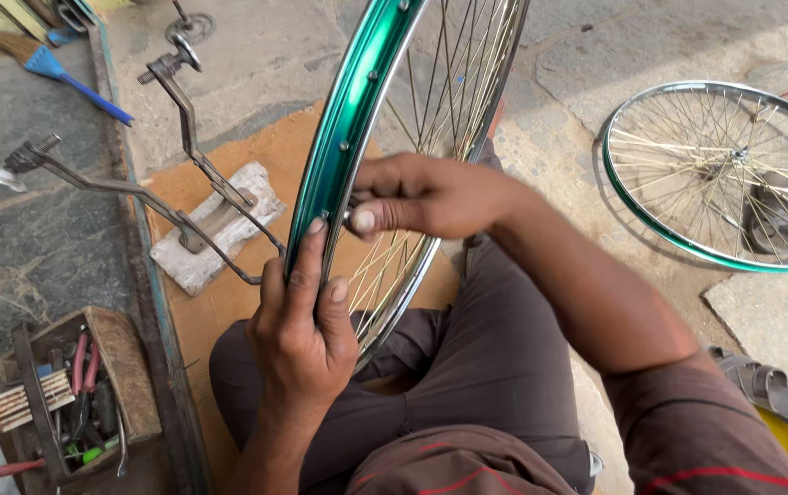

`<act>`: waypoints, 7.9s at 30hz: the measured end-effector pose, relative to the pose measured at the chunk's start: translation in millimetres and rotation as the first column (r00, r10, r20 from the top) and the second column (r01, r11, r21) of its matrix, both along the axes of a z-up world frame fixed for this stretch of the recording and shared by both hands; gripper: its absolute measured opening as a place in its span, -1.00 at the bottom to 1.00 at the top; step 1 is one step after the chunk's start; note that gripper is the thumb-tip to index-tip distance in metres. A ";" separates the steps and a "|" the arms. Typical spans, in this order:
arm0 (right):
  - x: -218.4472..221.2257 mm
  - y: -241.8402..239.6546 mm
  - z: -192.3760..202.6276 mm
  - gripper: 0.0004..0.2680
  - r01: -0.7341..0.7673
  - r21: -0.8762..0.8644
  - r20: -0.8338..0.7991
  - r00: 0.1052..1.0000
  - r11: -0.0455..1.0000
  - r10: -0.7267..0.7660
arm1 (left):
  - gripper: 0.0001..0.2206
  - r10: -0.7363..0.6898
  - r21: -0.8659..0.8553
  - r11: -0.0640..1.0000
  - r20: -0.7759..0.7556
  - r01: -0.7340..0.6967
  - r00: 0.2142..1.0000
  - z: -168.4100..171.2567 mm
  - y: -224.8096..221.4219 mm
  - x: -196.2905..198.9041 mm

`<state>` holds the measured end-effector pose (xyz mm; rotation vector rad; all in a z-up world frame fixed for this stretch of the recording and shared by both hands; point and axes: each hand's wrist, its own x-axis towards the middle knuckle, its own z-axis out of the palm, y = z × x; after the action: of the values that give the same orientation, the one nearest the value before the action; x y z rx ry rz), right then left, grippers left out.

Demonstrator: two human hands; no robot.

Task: The person sits on the floor and works on a bicycle wheel, handling a small component by hand and aligning it with the spoke holes in the green rim. They rotate the wheel and repeat this action with multiple components.

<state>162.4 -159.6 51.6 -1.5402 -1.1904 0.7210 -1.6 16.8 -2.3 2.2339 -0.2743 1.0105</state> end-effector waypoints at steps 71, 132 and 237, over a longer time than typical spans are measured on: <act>-48.9 59.4 -61.3 -0.79 0.554 0.620 -0.101 0.758 0.555 -0.644 | -0.60 -0.053 0.055 0.997 -0.022 0.054 0.998 20.3 -3.0 19.5; -43.4 29.6 -101.9 -0.83 0.499 0.762 0.067 0.573 0.413 -0.817 | -0.51 -0.125 -0.082 0.989 -0.043 0.121 0.991 -17.3 4.4 12.7; -49.2 90.7 -80.1 -0.84 0.661 0.654 -0.067 0.535 0.368 -0.842 | -0.61 -0.084 -0.143 0.986 0.012 0.085 0.996 -33.3 33.6 37.8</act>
<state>113.2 -68.9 -28.5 -1.4041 -0.6165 -0.5360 36.2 50.4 -35.6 2.0722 -0.2874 0.9613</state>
